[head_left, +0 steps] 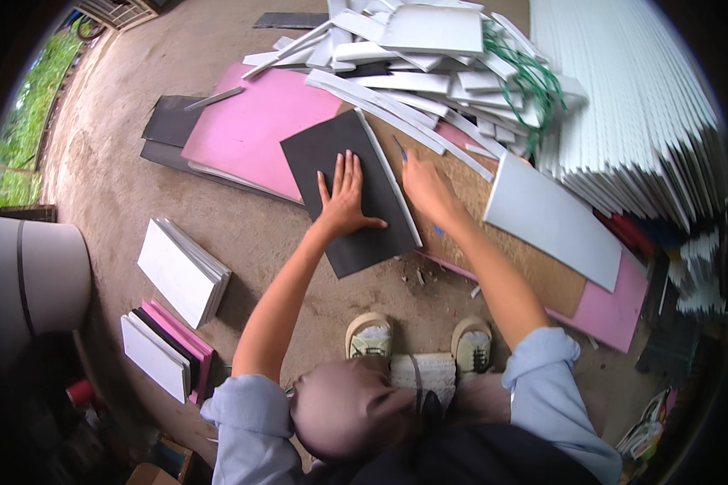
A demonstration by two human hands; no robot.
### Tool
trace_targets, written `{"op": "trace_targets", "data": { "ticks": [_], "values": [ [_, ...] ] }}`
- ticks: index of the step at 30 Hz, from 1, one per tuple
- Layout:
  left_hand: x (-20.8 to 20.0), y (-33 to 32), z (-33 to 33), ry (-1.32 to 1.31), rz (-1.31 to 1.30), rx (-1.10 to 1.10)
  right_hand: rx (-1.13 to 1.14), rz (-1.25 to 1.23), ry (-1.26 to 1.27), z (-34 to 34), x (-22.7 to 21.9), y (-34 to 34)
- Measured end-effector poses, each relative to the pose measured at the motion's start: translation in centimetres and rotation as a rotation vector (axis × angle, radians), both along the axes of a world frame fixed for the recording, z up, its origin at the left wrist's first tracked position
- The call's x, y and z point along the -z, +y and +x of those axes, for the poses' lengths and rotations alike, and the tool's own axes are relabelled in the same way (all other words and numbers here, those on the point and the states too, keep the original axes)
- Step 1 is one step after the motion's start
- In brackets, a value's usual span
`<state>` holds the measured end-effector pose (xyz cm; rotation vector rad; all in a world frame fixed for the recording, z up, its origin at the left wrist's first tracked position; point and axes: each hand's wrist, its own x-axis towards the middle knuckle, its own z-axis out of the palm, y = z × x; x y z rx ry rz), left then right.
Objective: The person sits on the floor and uses a utility knife to cut white and black rectangular sheets. They align the sheets, score them with the knife, and break them along the cut line. The cut pieces are stacked nearby.
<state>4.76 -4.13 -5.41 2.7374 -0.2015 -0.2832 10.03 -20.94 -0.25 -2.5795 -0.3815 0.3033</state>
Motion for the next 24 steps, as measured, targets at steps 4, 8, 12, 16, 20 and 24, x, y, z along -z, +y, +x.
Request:
{"op": "trace_targets", "data": {
  "ticks": [4, 8, 12, 16, 20, 24],
  "values": [
    [-1.0, -0.1, -0.1, 0.061, 0.014, -0.006, -0.023, 0.057, -0.017, 5.7, 2.6, 5.0],
    [-1.3, 0.4, -0.3, 0.090, -0.002, -0.019, -0.089, -0.012, -0.012, 7.6, 3.8, 7.8],
    [-1.6, 0.4, -0.4, 0.065, -0.021, -0.009, -0.085, -0.023, 0.046, 8.2, 3.3, 8.6],
    [-1.4, 0.1, -0.4, 0.044, -0.023, -0.010, 0.015, -0.057, 0.297, 8.5, 1.1, 8.9],
    [-0.7, 0.2, -0.3, 0.036, 0.012, -0.009, 0.002, -0.109, 0.292, 2.9, 1.0, 5.8],
    [0.0, 0.6, -0.4, 0.023, 0.029, -0.013, 0.021, -0.157, 0.418, -7.2, 0.1, 0.1]
  ]
}}
